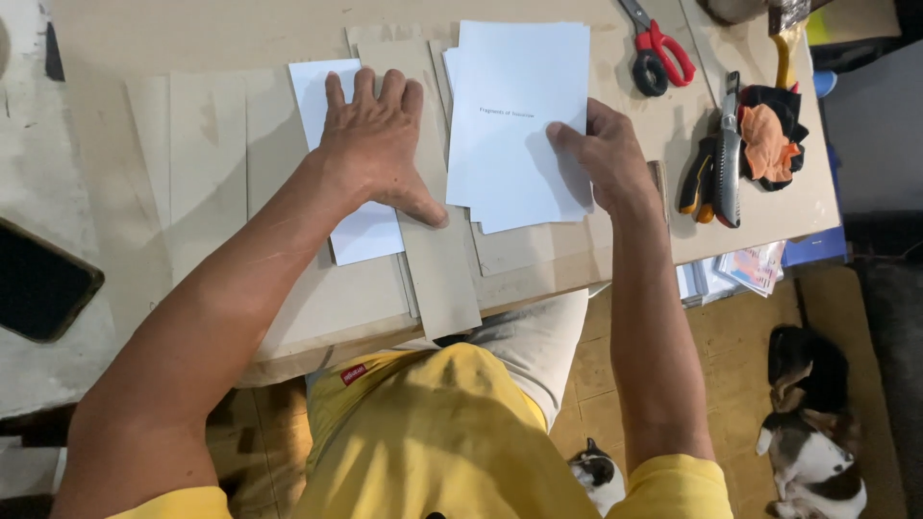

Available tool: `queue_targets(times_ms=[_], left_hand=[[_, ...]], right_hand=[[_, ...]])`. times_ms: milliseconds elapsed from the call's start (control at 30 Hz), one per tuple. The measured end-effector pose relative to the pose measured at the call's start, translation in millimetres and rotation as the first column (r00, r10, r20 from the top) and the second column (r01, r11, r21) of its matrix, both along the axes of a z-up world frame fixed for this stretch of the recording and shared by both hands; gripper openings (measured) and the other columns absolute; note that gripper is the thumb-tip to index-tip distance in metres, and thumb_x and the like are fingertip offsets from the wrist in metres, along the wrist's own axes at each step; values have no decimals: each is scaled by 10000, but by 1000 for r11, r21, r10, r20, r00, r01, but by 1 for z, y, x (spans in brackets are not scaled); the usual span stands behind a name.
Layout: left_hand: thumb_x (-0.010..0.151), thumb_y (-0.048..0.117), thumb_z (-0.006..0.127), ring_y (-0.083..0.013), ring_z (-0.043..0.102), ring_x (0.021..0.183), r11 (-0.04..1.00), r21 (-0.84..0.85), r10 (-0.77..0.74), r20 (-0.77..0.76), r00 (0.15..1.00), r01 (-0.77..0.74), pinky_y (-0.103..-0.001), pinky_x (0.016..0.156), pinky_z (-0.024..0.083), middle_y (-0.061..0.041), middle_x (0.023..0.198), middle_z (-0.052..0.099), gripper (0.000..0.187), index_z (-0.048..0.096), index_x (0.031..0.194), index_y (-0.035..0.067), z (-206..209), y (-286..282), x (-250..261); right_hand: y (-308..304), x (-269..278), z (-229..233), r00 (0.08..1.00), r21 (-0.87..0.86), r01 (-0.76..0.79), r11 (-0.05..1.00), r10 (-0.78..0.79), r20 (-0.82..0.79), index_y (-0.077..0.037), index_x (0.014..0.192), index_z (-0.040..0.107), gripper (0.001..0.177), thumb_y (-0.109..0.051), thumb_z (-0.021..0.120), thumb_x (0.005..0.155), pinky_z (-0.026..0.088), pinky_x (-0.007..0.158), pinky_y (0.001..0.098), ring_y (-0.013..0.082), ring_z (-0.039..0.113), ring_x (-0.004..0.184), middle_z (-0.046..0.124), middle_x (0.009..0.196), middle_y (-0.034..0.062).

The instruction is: The person aligns a stack of white paper on a cardboard surface and uses a utility knife to cut the stack into smaller sections. They repeatedly guide the knife along the edge of the paper to complete the cuts.

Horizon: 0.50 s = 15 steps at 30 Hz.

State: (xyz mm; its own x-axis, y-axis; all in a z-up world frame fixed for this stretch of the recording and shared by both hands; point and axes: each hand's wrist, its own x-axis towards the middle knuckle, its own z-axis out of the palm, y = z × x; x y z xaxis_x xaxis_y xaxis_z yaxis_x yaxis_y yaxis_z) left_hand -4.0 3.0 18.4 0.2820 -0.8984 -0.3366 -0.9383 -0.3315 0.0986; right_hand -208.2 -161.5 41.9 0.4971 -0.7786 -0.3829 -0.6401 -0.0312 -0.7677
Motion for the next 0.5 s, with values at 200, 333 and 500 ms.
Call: queue_targets(times_ms=[200, 333, 500], left_hand=[[404, 815, 803, -359, 329, 1303, 999, -45, 24, -41, 999, -25, -576, 1045, 286, -117, 1368, 397, 1303, 369, 1390, 82, 4, 6, 0], [486, 617, 853, -514, 226, 1490, 993, -100, 25, -286, 958, -56, -743, 1159, 143, -273, 1522, 379, 1363, 318, 1542, -57, 38, 23, -8], [771, 379, 892, -545, 338, 1439, 759, -565, -434, -809, 395, -323, -688, 1185, 239, -352, 1477, 432, 1112, 237, 1564, -46, 17, 15, -37]], right_hand=[[15, -16, 11, 960, -282, -110, 953, 175, 217, -89, 1248, 621, 420, -283, 641, 876, 470, 732, 270, 130, 583, 922, 643, 1049, 13], [5, -50, -2, 780, -324, -119, 939, 290, 555, 60, 1541, 351, 642, -18, 683, 997, 456, 1052, 636, 505, 560, 1270, 582, 1323, 360], [10, -69, -1, 653, -383, 57, 922, 256, 713, -63, 1601, 333, 696, -10, 692, 1007, 525, 1111, 470, 214, 601, 1239, 641, 1343, 148]])
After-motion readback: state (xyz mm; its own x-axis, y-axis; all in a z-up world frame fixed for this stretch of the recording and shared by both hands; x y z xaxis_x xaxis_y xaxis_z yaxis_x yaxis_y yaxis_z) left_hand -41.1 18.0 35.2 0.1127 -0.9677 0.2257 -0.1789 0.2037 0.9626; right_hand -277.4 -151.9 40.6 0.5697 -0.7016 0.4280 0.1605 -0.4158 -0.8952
